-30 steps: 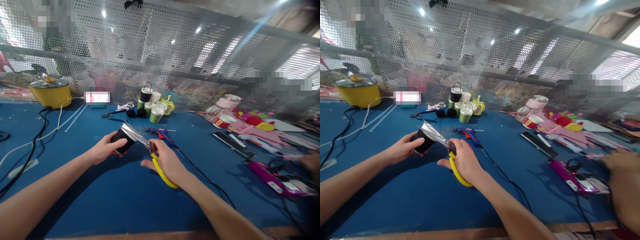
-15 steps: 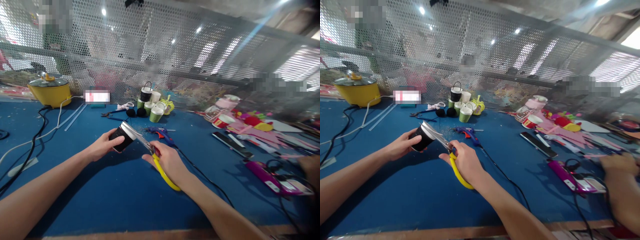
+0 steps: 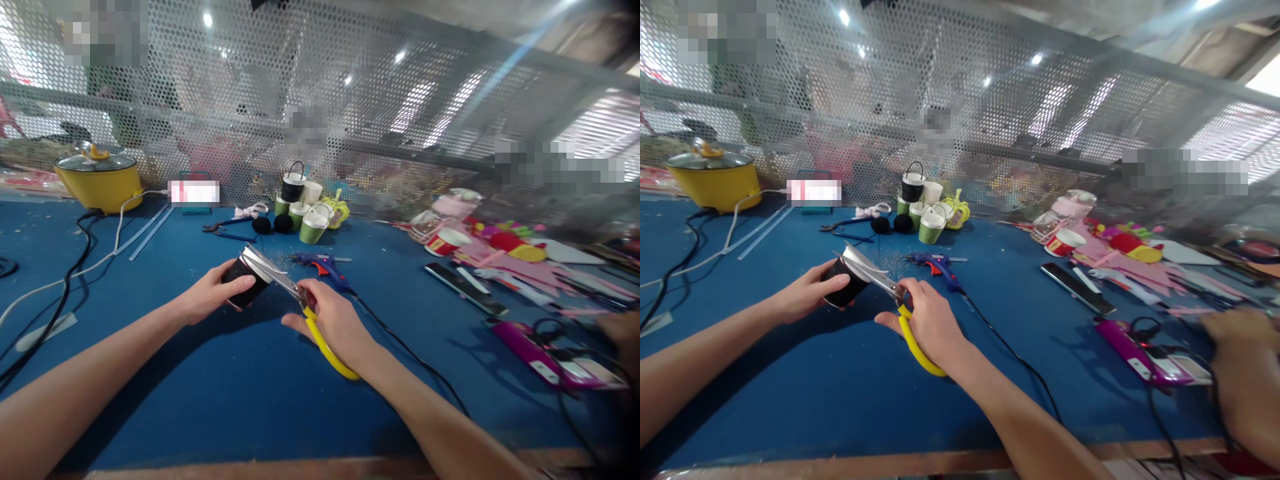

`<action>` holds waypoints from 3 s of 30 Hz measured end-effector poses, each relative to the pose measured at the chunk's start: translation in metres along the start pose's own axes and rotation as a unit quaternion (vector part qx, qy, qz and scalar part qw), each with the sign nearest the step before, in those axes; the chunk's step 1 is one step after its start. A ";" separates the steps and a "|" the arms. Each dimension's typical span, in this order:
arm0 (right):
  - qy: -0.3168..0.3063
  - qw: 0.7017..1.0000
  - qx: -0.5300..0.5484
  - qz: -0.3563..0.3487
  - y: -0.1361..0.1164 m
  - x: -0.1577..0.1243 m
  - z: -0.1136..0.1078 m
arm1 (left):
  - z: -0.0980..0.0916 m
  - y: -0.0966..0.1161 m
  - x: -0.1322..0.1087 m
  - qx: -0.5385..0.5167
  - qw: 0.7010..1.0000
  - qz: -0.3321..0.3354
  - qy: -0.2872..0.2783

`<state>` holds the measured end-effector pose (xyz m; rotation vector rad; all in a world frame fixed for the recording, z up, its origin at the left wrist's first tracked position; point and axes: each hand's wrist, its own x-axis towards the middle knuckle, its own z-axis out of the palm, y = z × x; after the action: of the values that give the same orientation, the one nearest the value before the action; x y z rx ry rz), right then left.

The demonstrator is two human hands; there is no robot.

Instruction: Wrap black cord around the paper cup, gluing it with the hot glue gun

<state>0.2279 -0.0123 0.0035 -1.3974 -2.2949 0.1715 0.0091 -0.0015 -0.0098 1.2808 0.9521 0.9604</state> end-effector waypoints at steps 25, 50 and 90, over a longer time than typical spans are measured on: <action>-0.010 0.998 -0.022 -0.061 0.001 -0.001 -0.005 | -0.019 0.015 0.020 -0.290 0.955 -0.018 0.065; 0.011 1.000 -0.015 0.015 0.002 0.000 0.004 | 0.002 -0.003 0.006 -0.106 0.994 -0.039 0.005; -0.022 0.997 -0.061 0.038 -0.005 -0.002 -0.002 | -0.007 -0.004 0.006 -0.016 0.999 -0.035 -0.003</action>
<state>0.2252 -0.0165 0.0069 -1.5575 -2.3226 0.0886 0.0045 0.0061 -0.0144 1.2149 0.9662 0.9140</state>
